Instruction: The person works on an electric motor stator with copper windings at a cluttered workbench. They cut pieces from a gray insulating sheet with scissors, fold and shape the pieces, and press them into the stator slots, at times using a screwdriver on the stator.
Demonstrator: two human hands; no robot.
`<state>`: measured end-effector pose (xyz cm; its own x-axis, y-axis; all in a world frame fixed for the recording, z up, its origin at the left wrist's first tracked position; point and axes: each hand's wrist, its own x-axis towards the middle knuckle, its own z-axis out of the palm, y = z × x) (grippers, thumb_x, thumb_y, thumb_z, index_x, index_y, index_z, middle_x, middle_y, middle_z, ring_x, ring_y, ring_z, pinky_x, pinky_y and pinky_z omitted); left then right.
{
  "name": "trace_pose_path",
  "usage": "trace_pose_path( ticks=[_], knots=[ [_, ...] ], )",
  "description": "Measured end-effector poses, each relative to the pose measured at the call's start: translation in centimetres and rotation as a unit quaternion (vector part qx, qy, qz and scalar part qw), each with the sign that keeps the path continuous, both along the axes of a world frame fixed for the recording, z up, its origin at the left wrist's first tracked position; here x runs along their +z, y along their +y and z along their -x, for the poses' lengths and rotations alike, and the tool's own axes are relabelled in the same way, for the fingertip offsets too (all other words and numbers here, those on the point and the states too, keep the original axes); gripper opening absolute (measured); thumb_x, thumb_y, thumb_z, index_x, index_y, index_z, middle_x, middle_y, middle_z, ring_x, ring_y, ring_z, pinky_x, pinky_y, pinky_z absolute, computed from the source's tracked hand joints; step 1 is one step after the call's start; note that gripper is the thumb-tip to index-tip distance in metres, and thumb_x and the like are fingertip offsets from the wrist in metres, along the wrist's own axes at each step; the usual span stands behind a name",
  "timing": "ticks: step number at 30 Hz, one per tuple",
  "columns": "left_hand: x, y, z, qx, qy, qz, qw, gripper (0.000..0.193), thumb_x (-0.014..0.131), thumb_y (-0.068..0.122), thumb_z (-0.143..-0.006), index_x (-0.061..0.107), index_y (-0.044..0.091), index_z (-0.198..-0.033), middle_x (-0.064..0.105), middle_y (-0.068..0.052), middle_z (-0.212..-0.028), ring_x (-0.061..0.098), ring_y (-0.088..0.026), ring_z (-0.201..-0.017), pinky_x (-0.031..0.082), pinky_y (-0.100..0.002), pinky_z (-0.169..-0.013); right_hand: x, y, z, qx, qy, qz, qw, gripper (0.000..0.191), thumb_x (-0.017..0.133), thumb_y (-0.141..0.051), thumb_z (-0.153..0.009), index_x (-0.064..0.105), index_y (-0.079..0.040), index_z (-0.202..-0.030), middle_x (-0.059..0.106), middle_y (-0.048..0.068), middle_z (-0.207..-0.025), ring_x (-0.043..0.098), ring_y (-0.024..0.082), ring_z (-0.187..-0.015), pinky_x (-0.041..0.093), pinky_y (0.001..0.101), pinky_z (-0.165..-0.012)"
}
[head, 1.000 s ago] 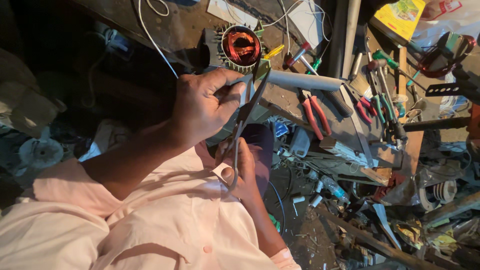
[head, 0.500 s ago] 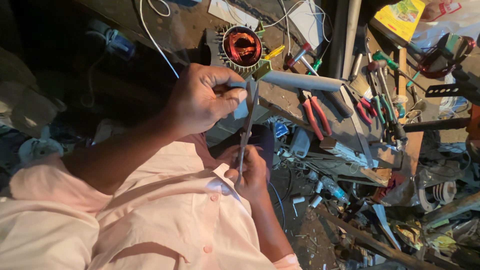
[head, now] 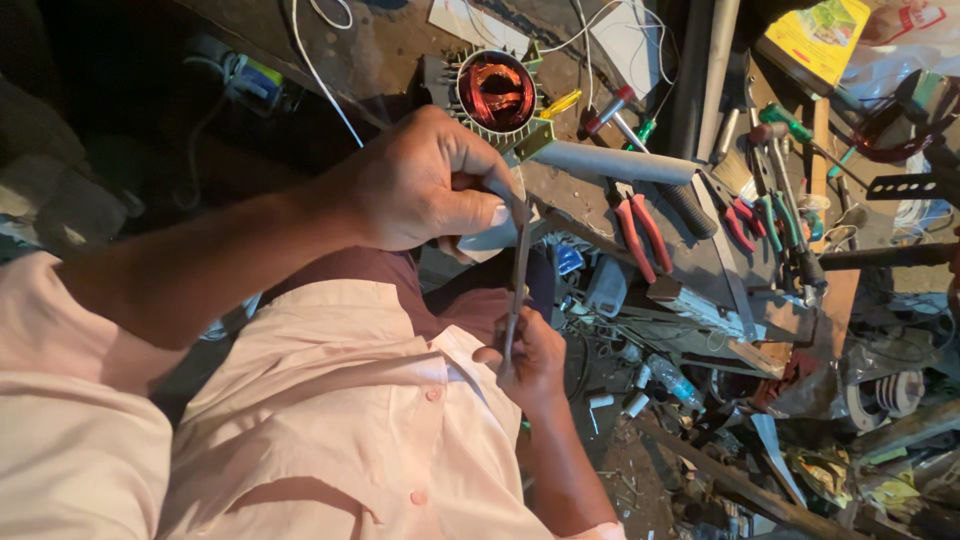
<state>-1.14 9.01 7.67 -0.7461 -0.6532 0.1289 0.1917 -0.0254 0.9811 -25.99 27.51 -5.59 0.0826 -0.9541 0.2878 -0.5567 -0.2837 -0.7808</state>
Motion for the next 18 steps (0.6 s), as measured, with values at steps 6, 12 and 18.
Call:
trace_pose_path(
  ticks=[6,12,18],
  knots=[
    [0.4,-0.6,-0.1,-0.024,-0.046,-0.069,0.996,0.019,0.069,0.009,-0.087,0.076,-0.003,-0.099,0.074,-0.005,-0.078,0.068,-0.009,-0.061,0.061,-0.026,-0.052,0.0,0.6,1.5,0.012,0.048,0.014,0.999,0.053,0.085,-0.047,-0.081,0.060,-0.003,-0.096,0.063,0.002,-0.075,0.063,0.009,-0.061,0.049,0.0230,-0.056],
    [-2.7,-0.8,-1.4,0.057,-0.092,0.148,0.983,0.018,0.068,0.013,-0.091,0.076,-0.003,-0.096,0.074,-0.007,-0.077,0.064,-0.010,-0.067,0.054,-0.027,-0.061,-1.2,1.1,3.8,-0.045,-0.120,-0.037,0.991,0.040,0.084,-0.032,-0.092,0.063,0.000,-0.105,0.063,0.000,-0.088,0.057,0.008,-0.076,0.048,0.0251,-0.065],
    [-8.1,2.2,-3.1,0.145,-0.126,0.097,0.977,0.015,0.066,0.013,-0.092,0.073,0.000,-0.096,0.073,-0.002,-0.080,0.065,-0.006,-0.071,0.054,-0.026,-0.064,0.5,-1.5,11.9,-0.266,-0.187,-0.109,0.939,0.020,0.077,-0.015,-0.095,0.062,-0.002,-0.097,0.061,0.001,-0.079,0.058,0.008,-0.064,0.050,0.0232,-0.054]
  ],
)
